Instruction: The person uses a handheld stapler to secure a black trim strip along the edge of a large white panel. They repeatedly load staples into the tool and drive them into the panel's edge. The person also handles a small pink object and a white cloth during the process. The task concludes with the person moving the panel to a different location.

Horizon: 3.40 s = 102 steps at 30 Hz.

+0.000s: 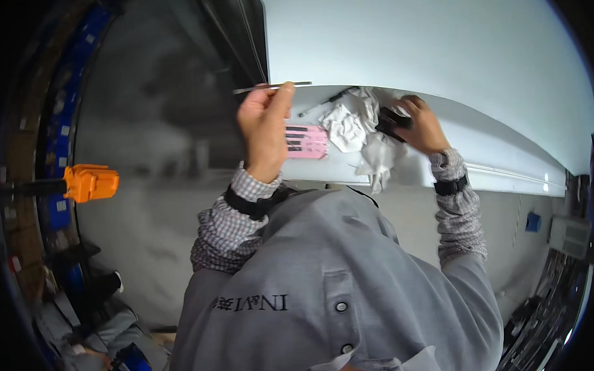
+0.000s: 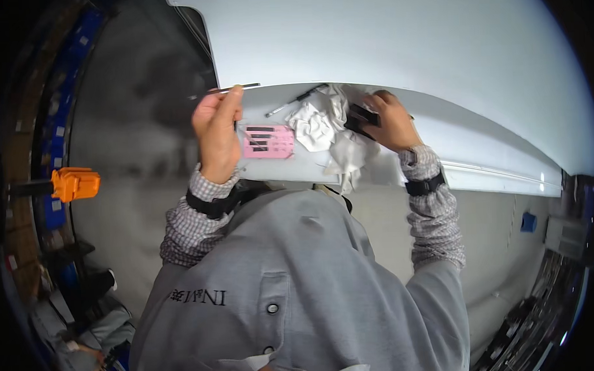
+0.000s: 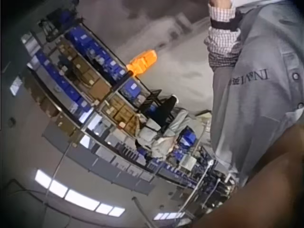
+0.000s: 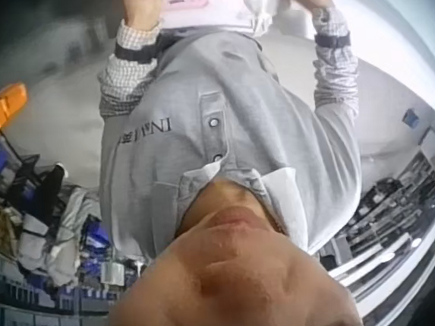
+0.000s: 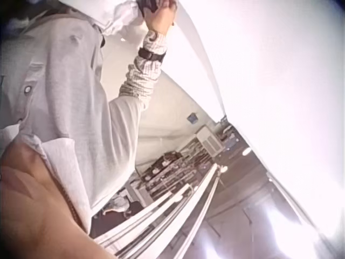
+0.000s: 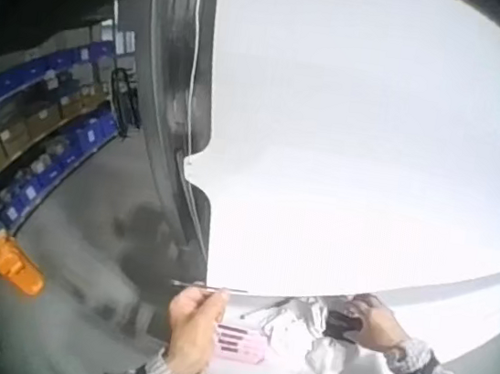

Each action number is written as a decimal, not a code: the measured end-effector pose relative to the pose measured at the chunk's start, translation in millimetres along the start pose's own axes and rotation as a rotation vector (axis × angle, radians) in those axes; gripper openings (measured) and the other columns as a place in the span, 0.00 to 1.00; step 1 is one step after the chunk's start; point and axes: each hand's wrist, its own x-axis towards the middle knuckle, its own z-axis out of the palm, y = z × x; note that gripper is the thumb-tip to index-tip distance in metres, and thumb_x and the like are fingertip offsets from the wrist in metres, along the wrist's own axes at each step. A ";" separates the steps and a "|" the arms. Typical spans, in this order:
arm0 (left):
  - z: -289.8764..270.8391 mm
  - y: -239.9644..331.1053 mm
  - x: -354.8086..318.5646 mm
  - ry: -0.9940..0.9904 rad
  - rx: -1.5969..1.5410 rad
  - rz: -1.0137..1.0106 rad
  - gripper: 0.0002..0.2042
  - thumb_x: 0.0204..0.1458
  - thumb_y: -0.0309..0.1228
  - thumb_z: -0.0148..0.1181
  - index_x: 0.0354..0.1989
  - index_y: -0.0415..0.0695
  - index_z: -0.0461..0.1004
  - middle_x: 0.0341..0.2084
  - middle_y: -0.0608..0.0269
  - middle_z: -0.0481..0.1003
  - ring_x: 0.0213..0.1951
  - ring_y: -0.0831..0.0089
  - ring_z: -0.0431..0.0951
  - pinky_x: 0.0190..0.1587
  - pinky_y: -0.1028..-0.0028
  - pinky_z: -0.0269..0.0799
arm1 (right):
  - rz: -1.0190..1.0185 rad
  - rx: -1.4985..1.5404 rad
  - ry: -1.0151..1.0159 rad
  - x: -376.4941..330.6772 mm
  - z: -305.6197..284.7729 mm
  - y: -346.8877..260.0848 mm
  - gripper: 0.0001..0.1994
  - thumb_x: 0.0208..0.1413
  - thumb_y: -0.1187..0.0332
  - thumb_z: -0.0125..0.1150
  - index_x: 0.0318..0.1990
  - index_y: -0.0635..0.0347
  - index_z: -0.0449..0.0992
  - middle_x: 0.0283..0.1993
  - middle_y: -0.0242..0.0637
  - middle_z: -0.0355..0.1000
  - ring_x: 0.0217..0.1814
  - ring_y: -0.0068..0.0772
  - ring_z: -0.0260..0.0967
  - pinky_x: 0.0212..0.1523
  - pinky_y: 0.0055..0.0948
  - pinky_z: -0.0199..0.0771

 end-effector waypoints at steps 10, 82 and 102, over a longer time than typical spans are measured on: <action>1.8 -9.1 3.4 0.029 0.019 0.003 0.05 0.47 0.25 0.58 0.22 0.40 0.69 0.16 0.74 0.64 0.19 0.87 0.59 0.23 0.84 0.54 | -0.022 -0.154 -0.366 -10.7 -7.8 32.5 0.45 0.20 0.68 0.72 0.55 0.58 0.58 0.45 0.45 0.63 0.49 0.47 0.61 0.50 0.35 0.65; 7.1 -5.4 -54.8 0.056 0.161 0.311 0.02 0.49 0.20 0.55 0.30 0.34 0.72 0.27 0.67 0.72 0.27 0.86 0.70 0.30 0.85 0.65 | 0.001 1.170 0.248 -2.8 84.7 -174.3 0.24 0.39 0.78 0.61 0.48 0.66 0.64 0.42 0.41 0.70 0.44 0.28 0.67 0.44 0.26 0.67; 6.8 -5.2 -62.5 -0.041 0.226 0.405 0.05 0.51 0.22 0.53 0.34 0.33 0.70 0.30 0.62 0.72 0.31 0.82 0.70 0.34 0.82 0.65 | 0.057 1.176 0.362 -4.3 86.2 -170.4 0.13 0.39 0.76 0.60 0.36 0.66 0.70 0.27 0.34 0.71 0.28 0.20 0.67 0.30 0.21 0.68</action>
